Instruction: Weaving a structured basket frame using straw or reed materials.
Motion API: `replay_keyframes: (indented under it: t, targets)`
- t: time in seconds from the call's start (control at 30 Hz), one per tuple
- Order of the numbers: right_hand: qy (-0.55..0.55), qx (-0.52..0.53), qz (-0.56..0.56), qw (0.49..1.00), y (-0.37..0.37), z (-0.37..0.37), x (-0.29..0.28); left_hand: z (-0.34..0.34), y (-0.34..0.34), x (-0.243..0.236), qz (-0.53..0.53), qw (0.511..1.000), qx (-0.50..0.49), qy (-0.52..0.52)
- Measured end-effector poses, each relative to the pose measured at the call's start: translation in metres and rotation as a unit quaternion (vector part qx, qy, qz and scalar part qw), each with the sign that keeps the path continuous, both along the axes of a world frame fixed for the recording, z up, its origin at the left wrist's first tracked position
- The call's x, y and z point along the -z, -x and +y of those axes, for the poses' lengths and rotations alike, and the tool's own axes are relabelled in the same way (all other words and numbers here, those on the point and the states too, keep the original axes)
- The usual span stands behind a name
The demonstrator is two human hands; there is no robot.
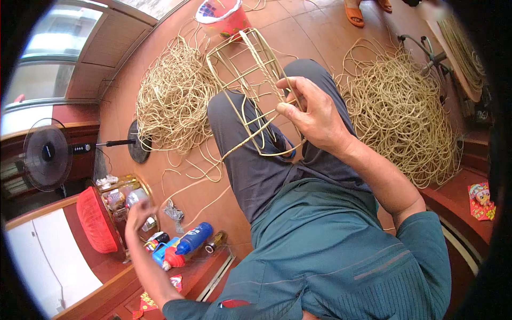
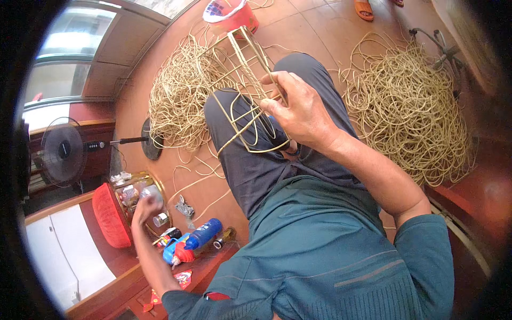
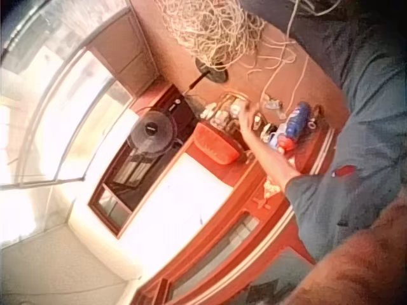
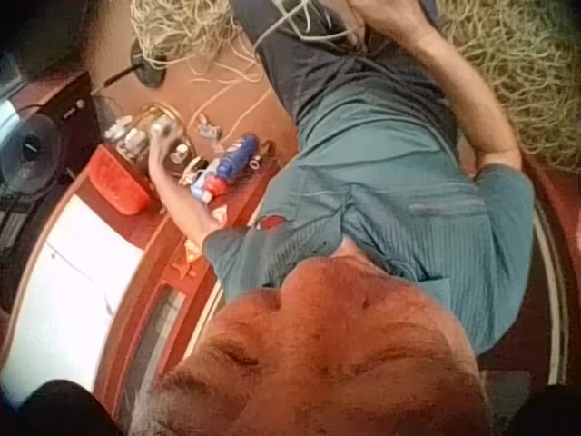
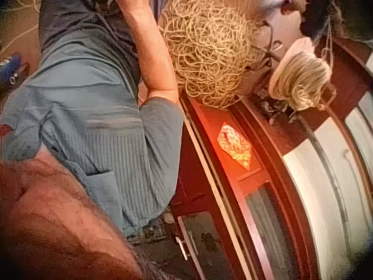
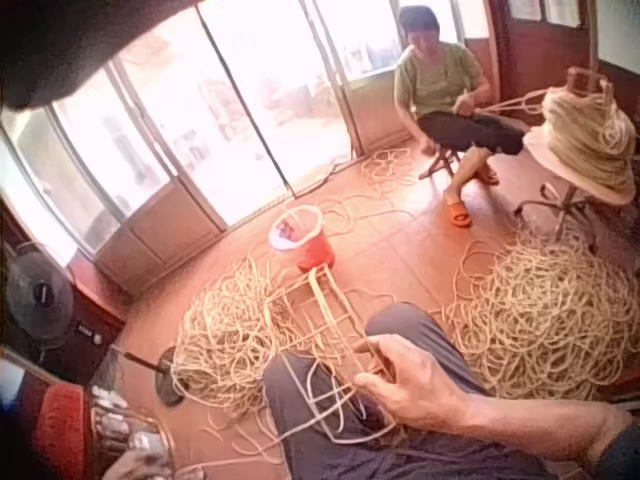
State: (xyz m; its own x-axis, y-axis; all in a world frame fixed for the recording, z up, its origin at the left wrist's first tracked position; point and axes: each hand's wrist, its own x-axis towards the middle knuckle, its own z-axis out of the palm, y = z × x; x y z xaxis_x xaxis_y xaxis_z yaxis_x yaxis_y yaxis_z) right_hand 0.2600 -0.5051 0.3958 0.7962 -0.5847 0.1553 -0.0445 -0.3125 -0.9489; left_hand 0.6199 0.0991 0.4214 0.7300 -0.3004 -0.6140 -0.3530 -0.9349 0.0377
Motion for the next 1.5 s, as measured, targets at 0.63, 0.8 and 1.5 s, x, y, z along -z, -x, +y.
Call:
replay_keyframes:
  t: [0.63,0.8,1.5]
  targets:
    - [-0.140,-0.009,0.029,0.990,0.056,0.000,0.008,-0.455,0.030,0.123,0.300,0.797,-0.178,0.493]
    - [-0.164,-0.017,0.040,0.985,0.069,0.002,0.005,-0.481,0.008,0.204,0.390,0.761,-0.177,0.486]
    - [-0.097,-0.053,0.079,0.991,0.068,0.002,-0.001,-0.457,0.056,0.312,0.380,0.764,-0.286,0.437]
